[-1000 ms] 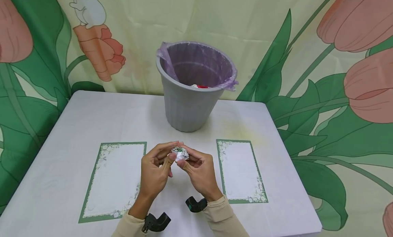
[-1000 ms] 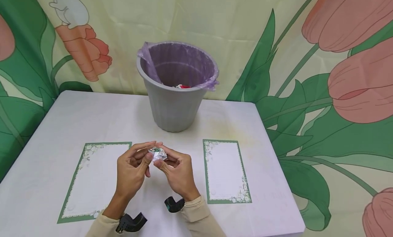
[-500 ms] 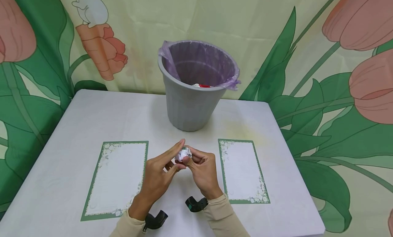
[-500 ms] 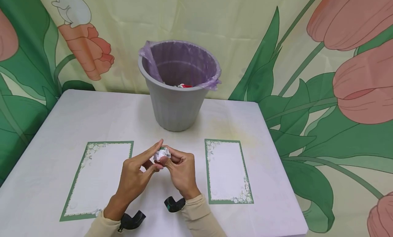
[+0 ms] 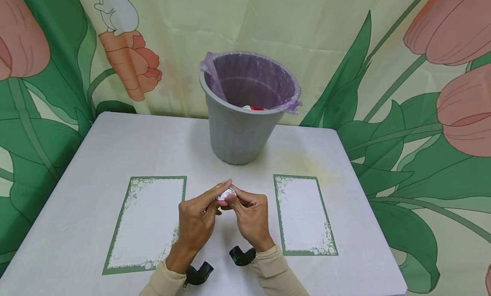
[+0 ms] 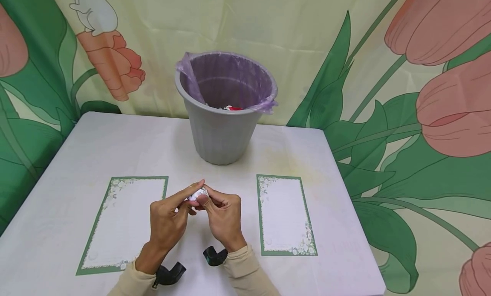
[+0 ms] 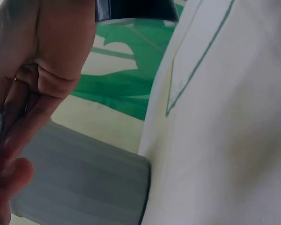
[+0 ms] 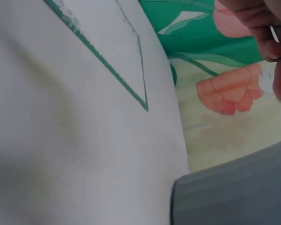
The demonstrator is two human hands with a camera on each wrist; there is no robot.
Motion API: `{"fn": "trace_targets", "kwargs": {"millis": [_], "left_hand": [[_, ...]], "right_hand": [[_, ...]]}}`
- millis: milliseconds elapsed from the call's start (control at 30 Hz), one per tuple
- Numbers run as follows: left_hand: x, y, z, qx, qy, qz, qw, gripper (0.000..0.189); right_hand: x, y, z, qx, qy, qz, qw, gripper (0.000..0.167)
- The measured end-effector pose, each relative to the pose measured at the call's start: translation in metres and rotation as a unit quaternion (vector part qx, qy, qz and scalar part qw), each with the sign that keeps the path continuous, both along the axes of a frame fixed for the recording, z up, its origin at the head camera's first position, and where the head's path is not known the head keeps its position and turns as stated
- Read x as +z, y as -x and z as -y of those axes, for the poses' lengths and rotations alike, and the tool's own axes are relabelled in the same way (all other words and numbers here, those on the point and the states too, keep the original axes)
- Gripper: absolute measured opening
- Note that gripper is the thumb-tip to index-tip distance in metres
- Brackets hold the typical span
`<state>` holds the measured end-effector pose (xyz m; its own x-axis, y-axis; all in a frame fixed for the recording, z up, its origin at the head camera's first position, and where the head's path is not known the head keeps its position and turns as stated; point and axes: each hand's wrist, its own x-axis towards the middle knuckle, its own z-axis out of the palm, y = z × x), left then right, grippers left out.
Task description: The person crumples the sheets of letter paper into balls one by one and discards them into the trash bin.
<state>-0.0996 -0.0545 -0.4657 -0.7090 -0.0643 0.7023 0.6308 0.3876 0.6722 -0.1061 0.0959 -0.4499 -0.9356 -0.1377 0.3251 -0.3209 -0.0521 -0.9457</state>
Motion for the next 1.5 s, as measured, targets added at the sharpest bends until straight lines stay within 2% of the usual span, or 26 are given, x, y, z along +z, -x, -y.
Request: {"fn": "trace_targets", "kwargs": {"millis": [100,167,233,333,433,533,633,767,967,1167,1367,1500], "left_hand": [[0.000,0.000,-0.003,0.013,-0.017,-0.011,0.9997,0.047],[0.001,0.000,-0.004,0.015,-0.025,-0.007,0.9996,0.048],[0.002,-0.001,-0.004,0.009,-0.026,0.010,0.9996,0.043],[0.003,-0.001,-0.004,-0.019,-0.027,0.060,0.9977,0.035],[0.007,0.000,-0.002,-0.047,-0.023,0.106,0.9930,0.042],[0.012,0.001,0.001,-0.054,-0.013,0.132,0.9897,0.047],[0.016,0.003,0.003,-0.036,-0.015,0.132,0.9905,0.048],[0.019,0.006,0.003,-0.002,-0.044,0.108,0.9931,0.044],[0.020,0.008,0.003,0.017,-0.041,0.093,0.9947,0.039],[0.027,0.011,0.008,-0.003,-0.010,0.110,0.9939,0.040],[0.037,0.017,0.017,-0.049,0.009,0.097,0.9940,0.047],[0.043,0.021,0.020,-0.057,0.016,0.089,0.9942,0.043]], "right_hand": [[0.000,-0.001,0.003,-0.020,-0.014,-0.032,0.9992,0.033],[-0.001,-0.001,0.003,-0.023,-0.028,-0.035,0.9987,0.032],[-0.001,-0.001,-0.001,-0.015,-0.039,-0.015,0.9990,0.033],[-0.001,0.001,-0.013,0.016,-0.042,0.036,0.9983,0.035],[-0.001,0.005,-0.025,0.056,-0.022,0.078,0.9952,0.037],[0.002,0.009,-0.033,0.076,-0.003,0.086,0.9934,0.037],[0.007,0.011,-0.039,0.069,0.003,0.083,0.9942,0.038],[0.012,0.012,-0.040,0.041,0.000,0.064,0.9971,0.036],[0.015,0.013,-0.038,0.002,-0.037,-0.026,0.9990,0.031],[0.021,0.018,-0.041,0.013,-0.064,-0.063,0.9959,0.029],[0.029,0.023,-0.045,0.013,-0.072,-0.060,0.9955,0.029],[0.034,0.026,-0.046,0.017,-0.080,-0.063,0.9946,0.031]]}}
